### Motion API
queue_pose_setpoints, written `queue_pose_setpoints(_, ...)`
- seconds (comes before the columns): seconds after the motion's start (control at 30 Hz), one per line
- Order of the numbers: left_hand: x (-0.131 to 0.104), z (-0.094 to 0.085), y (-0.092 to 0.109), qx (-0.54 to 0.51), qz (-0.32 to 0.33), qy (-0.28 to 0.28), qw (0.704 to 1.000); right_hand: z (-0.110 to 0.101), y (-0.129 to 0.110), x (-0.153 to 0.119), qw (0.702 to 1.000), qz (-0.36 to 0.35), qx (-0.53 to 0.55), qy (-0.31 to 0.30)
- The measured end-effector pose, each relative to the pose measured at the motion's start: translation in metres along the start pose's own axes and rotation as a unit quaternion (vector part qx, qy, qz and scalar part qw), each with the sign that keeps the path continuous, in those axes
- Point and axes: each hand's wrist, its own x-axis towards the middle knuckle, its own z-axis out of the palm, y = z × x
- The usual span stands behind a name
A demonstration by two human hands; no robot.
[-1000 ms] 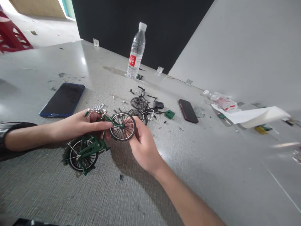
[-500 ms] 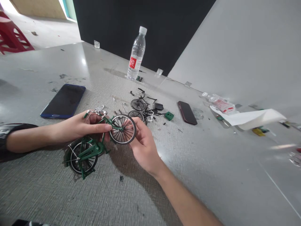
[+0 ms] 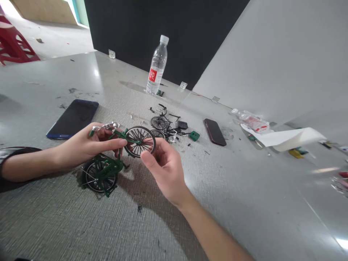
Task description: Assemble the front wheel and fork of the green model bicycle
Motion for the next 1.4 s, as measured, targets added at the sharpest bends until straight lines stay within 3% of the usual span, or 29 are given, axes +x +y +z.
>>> queue_pose_setpoints(0.23, -0.011, -0.007, 0.011, 0.125, 0.13, 0.016, 0.983, 0.003, -0.009, -0.009, 0.995, -0.079, -0.03, 0.053)
queue_pose_setpoints(0.43, -0.019, -0.015, 0.012, 0.235, 0.365, -0.02, 0.901, -0.001, -0.015, -0.01, 0.957, -0.246, -0.139, 0.058)
queue_pose_setpoints(0.57, -0.02, -0.021, 0.01, 0.3, 0.443, -0.036, 0.844, -0.005, -0.012, -0.009, 0.921, -0.319, -0.212, 0.071)
queue_pose_setpoints(0.77, -0.019, -0.025, 0.012, 0.351, 0.489, -0.039, 0.798, -0.007, -0.008, -0.007, 0.91, -0.332, -0.242, 0.06)
queue_pose_setpoints(1.4, -0.016, -0.025, 0.004, 0.368, 0.513, -0.042, 0.775, -0.009, -0.005, -0.004, 0.899, -0.36, -0.246, 0.042)
